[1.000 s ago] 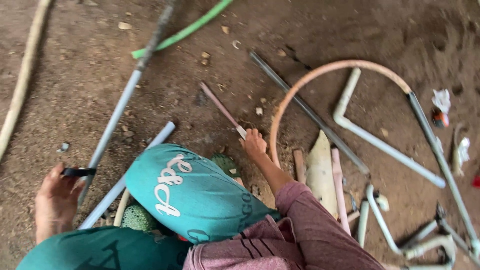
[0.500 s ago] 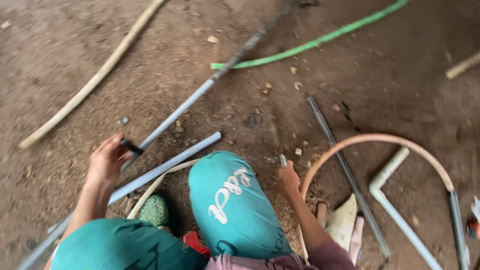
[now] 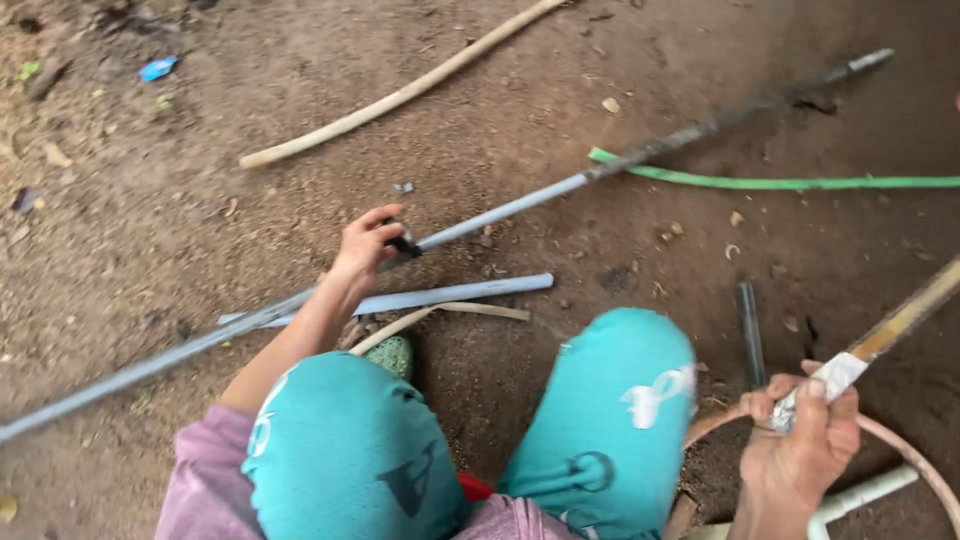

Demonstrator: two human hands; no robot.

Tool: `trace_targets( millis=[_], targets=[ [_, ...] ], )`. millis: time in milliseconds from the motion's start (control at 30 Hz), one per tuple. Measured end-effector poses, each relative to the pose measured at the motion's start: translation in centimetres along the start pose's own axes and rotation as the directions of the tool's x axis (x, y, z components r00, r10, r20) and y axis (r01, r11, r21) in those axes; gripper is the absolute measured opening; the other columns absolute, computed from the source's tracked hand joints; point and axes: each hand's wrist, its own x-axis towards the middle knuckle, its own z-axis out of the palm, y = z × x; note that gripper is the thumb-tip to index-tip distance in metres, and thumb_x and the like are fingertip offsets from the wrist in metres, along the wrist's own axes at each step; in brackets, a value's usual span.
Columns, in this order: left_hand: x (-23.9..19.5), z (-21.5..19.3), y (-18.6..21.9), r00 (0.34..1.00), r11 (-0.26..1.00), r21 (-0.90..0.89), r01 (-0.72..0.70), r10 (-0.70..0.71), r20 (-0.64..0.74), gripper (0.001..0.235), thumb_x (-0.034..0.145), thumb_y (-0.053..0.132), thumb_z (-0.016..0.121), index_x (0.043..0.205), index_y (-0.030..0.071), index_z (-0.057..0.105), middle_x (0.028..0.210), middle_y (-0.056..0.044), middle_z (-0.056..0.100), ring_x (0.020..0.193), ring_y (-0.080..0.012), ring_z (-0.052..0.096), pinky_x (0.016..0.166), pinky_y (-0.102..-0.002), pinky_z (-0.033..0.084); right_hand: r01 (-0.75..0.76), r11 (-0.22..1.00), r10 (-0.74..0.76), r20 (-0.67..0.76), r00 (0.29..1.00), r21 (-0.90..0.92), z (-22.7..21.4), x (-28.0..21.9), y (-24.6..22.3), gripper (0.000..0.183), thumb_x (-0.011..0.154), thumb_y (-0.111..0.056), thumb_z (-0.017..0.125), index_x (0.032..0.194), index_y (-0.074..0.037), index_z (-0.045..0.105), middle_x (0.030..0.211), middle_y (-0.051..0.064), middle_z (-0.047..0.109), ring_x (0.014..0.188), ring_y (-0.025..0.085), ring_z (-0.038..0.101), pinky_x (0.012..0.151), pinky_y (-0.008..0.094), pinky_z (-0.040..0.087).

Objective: The person sits on the ground and wraps black tape around the joint of two connected metal pipes. They then use a hacksaw to cut a short piece of a light-colored pipe and a longer piece of a grey pipe.

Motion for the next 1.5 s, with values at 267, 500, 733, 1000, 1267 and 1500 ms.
trace_targets(
  millis=[267, 500, 733, 1000, 1267, 1500],
  targets=[
    [-1.3, 1.9, 4.0, 0.997, 0.974, 0.228, 0.004, -0.02, 0.068, 0.038, 0.106, 0.002, 0.056, 0.141, 0.011, 0.067, 0.125, -0.016, 0.07, 0.107, -0.024, 0.072, 0.096, -0.038, 0.065, 0.012, 0.803, 0.217, 0.312, 0.925, -0.596, 6.0, -1.4, 3.5, 0.033, 0.102, -0.004, 0.059, 0.135, -0.005, 0.058, 0.088, 0.007, 0.064, 0.053, 0.013, 0.054, 0.035, 0.025, 0.046],
    [-1.1, 3.2, 6.0, 0.99, 0.982, 0.137, 0.134, -0.14, 0.035, 0.031, 0.111, 0.005, 0.052, 0.138, 0.011, 0.068, 0.107, -0.01, 0.068, 0.084, -0.0192, 0.068, 0.074, -0.038, 0.072, 0.745, -0.028, 0.224, 0.722, 0.654, -0.666, 9.2, -0.4, 6.1, 0.032, 0.095, -0.008, 0.067, 0.126, -0.012, 0.065, 0.091, 0.003, 0.069, 0.061, 0.018, 0.068, 0.05, 0.035, 0.058],
    [0.6, 2.9, 5.2, 0.987, 0.987, 0.03, 0.158, -0.159, 0.036, 0.033, 0.11, 0.003, 0.051, 0.137, 0.011, 0.068, 0.109, -0.011, 0.067, 0.092, -0.0235, 0.066, 0.082, -0.042, 0.07, 0.914, -0.047, 0.296, 0.869, 0.397, -0.402, 12.4, 2.2, 9.4, 0.024, 0.094, 0.005, 0.06, 0.112, -0.007, 0.05, 0.081, 0.008, 0.059, 0.051, 0.02, 0.058, 0.042, 0.037, 0.058],
    [1.6, 2.2, 2.0, 0.995, 0.994, 0.033, -0.1, 0.101, -0.025, 0.035, 0.086, 0.009, 0.078, 0.121, 0.008, 0.078, 0.097, -0.006, 0.07, 0.069, -0.0093, 0.07, 0.059, -0.022, 0.062, 0.91, -0.07, 0.443, 0.805, 0.395, -0.408, 14.3, 5.9, 12.0, 0.028, 0.109, -0.036, 0.051, 0.124, -0.015, 0.063, 0.084, 0.002, 0.064, 0.068, 0.019, 0.073, 0.061, 0.033, 0.061],
    [1.6, 2.1, -0.4, 0.993, 0.991, 0.1, -0.084, 0.092, -0.072, 0.067, 0.084, 0.021, 0.087, 0.145, 0.009, 0.062, 0.098, -0.006, 0.071, 0.086, -0.0171, 0.069, 0.065, -0.028, 0.056, 0.774, -0.05, 0.645, 0.572, 0.508, -0.631, 13.8, 7.9, 8.2, 0.045, 0.112, -0.048, 0.042, 0.131, -0.015, 0.066, 0.105, 0.011, 0.079, 0.092, 0.031, 0.083, 0.081, 0.044, 0.065],
    [1.0, 1.7, -2.9, 0.993, 0.996, 0.051, -0.078, 0.082, -0.082, 0.08, 0.086, 0.021, 0.087, 0.153, 0.0, 0.05, 0.098, -0.005, 0.073, 0.1, -0.0201, 0.069, 0.074, -0.034, 0.052, 0.418, 0.205, 0.6, 0.451, 0.661, -0.885, 10.6, 8.4, 9.1, 0.037, 0.104, -0.04, 0.062, 0.125, -0.013, 0.076, 0.108, 0.023, 0.082, 0.107, 0.046, 0.077, 0.091, 0.058, 0.059]
  ],
)
